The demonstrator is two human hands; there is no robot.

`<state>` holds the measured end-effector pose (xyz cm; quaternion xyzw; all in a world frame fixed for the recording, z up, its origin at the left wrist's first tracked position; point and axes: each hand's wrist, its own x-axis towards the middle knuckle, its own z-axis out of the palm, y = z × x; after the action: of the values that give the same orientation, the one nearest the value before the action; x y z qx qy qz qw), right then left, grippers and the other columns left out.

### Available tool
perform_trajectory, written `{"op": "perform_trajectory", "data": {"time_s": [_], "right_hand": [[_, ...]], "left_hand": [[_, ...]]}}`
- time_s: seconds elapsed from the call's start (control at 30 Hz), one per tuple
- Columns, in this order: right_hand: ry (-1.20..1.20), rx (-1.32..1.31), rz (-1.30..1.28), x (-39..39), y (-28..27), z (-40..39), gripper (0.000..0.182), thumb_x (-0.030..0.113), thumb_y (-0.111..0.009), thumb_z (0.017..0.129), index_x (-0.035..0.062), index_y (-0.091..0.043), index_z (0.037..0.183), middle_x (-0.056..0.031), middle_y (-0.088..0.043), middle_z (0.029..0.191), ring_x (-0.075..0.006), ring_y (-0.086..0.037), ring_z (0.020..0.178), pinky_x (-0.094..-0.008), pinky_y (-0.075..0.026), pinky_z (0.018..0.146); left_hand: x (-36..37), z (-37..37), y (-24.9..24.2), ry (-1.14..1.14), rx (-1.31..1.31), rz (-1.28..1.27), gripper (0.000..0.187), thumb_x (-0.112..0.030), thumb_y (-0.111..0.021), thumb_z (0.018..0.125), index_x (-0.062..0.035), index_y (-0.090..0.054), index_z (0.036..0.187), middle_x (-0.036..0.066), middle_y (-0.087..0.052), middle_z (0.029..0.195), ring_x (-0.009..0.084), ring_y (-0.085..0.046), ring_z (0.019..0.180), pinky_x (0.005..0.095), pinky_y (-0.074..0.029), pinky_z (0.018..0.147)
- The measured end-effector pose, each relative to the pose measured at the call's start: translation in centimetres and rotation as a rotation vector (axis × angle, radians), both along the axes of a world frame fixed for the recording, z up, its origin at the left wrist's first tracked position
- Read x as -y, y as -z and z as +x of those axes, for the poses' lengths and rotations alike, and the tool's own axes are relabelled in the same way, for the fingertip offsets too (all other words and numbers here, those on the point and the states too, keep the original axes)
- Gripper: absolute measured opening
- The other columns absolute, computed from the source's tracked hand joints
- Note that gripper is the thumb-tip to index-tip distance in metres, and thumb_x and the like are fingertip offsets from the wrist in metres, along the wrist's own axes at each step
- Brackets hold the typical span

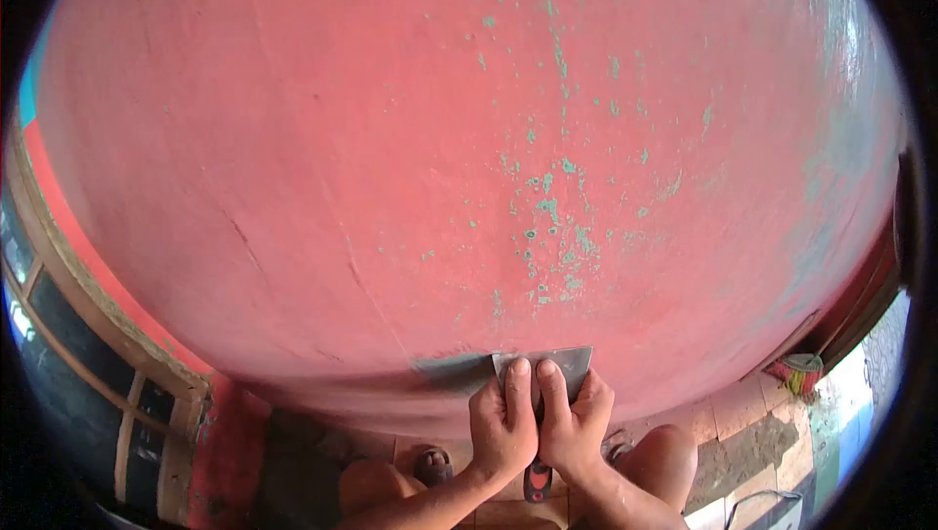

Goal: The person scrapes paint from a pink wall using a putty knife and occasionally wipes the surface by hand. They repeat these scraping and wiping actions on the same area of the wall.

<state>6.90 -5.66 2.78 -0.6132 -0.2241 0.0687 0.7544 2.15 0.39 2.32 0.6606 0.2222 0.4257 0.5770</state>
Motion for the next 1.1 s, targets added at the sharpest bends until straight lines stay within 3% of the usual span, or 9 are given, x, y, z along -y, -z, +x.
{"op": "perform_trajectory", "data": {"time_s": [0.13,0.4,0.57,0.7,0.8,0.87,0.97,1.03,1.1], "right_hand": [[-0.007,0.021,-0.081,0.4,1.1,0.1,0.023,0.015,-0.060,0.098,-0.0062,-0.064,0.091,-0.0070,-0.068,0.074,-0.0081,-0.055,0.071,-0.0273,-0.048,0.063],[-0.018,-0.057,0.006,0.1,0.7,-0.2,0.023,0.015,-0.061,0.099,-0.0060,-0.063,0.091,-0.0050,-0.067,0.078,-0.0070,-0.054,0.075,-0.0265,-0.047,0.066],[-0.002,-0.029,0.011,-0.3,0.3,-0.2,0.023,0.015,-0.060,0.099,-0.0028,-0.061,0.084,0.0029,-0.059,0.073,-0.0046,-0.048,0.070,-0.0243,-0.042,0.058],[0.046,0.043,0.027,-0.7,0.7,-0.5,0.025,0.016,-0.060,0.099,-0.0034,-0.060,0.083,0.0031,-0.058,0.071,-0.0051,-0.047,0.068,-0.0253,-0.040,0.056],[0.040,0.064,0.020,-0.9,-0.3,-0.2,0.024,0.015,-0.059,0.099,-0.0039,-0.060,0.084,0.0014,-0.059,0.071,-0.0055,-0.047,0.069,-0.0260,-0.041,0.057],[-0.028,0.059,-0.086,0.2,-0.6,0.2,0.021,0.013,-0.059,0.098,-0.0050,-0.060,0.087,-0.0018,-0.063,0.074,-0.0061,-0.049,0.073,-0.0264,-0.044,0.061],[0.039,0.023,0.049,-0.4,0.9,-0.3,0.026,0.015,-0.058,0.099,-0.0032,-0.059,0.081,0.0028,-0.058,0.070,-0.0047,-0.045,0.066,-0.0260,-0.040,0.055],[0.043,0.041,0.052,-0.7,0.1,0.0,0.026,0.016,-0.058,0.099,-0.0036,-0.059,0.082,0.0027,-0.058,0.071,-0.0047,-0.046,0.067,-0.0256,-0.040,0.056],[0.048,0.032,0.043,-0.6,0.1,-0.1,0.025,0.016,-0.058,0.099,-0.0039,-0.060,0.083,0.0025,-0.059,0.072,-0.0048,-0.047,0.068,-0.0253,-0.041,0.057]], "left_hand": [[-0.6,-0.7,1.3,0.019,-0.113,0.088,0.039,-0.024,-0.049,0.105,0.0018,-0.053,0.077,0.007,-0.050,0.061,0.0101,-0.044,0.060,0.0321,-0.040,0.054],[0.7,-1.7,2.3,0.030,-0.055,0.035,0.034,-0.026,-0.042,0.107,0.0015,-0.057,0.094,0.010,-0.060,0.075,0.0123,-0.054,0.071,0.0328,-0.045,0.060],[0.0,-1.5,3.3,-0.006,-0.131,0.197,0.035,-0.025,-0.041,0.107,0.0016,-0.057,0.092,0.012,-0.060,0.073,0.0161,-0.054,0.068,0.0331,-0.044,0.060],[0.1,-1.4,2.9,-0.039,-0.072,0.201,0.034,-0.024,-0.042,0.106,0.0015,-0.055,0.087,0.012,-0.058,0.070,0.0165,-0.052,0.065,0.0351,-0.043,0.059],[-0.1,-1.0,1.9,0.020,0.000,0.000,0.035,-0.023,-0.042,0.106,0.0017,-0.054,0.084,0.019,-0.058,0.071,0.0226,-0.055,0.064,0.0368,-0.043,0.059],[-0.5,-1.3,1.9,0.037,-0.086,0.072,0.034,-0.023,-0.042,0.106,0.0018,-0.055,0.086,0.019,-0.059,0.074,0.0247,-0.057,0.065,0.0370,-0.044,0.060],[0.1,-1.2,3.3,-0.086,-0.056,0.334,0.033,-0.022,-0.043,0.105,0.0025,-0.055,0.087,0.022,-0.060,0.076,0.0305,-0.061,0.068,0.0401,-0.044,0.061],[0.6,-0.7,2.5,-0.026,0.028,0.139,0.032,-0.022,-0.043,0.105,0.0026,-0.054,0.088,0.022,-0.059,0.076,0.0312,-0.061,0.070,0.0396,-0.044,0.061],[0.1,-0.9,2.3,-0.026,-0.046,0.205,0.031,-0.021,-0.043,0.105,0.0023,-0.054,0.089,0.021,-0.057,0.074,0.0273,-0.060,0.069,0.0383,-0.044,0.061]]}}
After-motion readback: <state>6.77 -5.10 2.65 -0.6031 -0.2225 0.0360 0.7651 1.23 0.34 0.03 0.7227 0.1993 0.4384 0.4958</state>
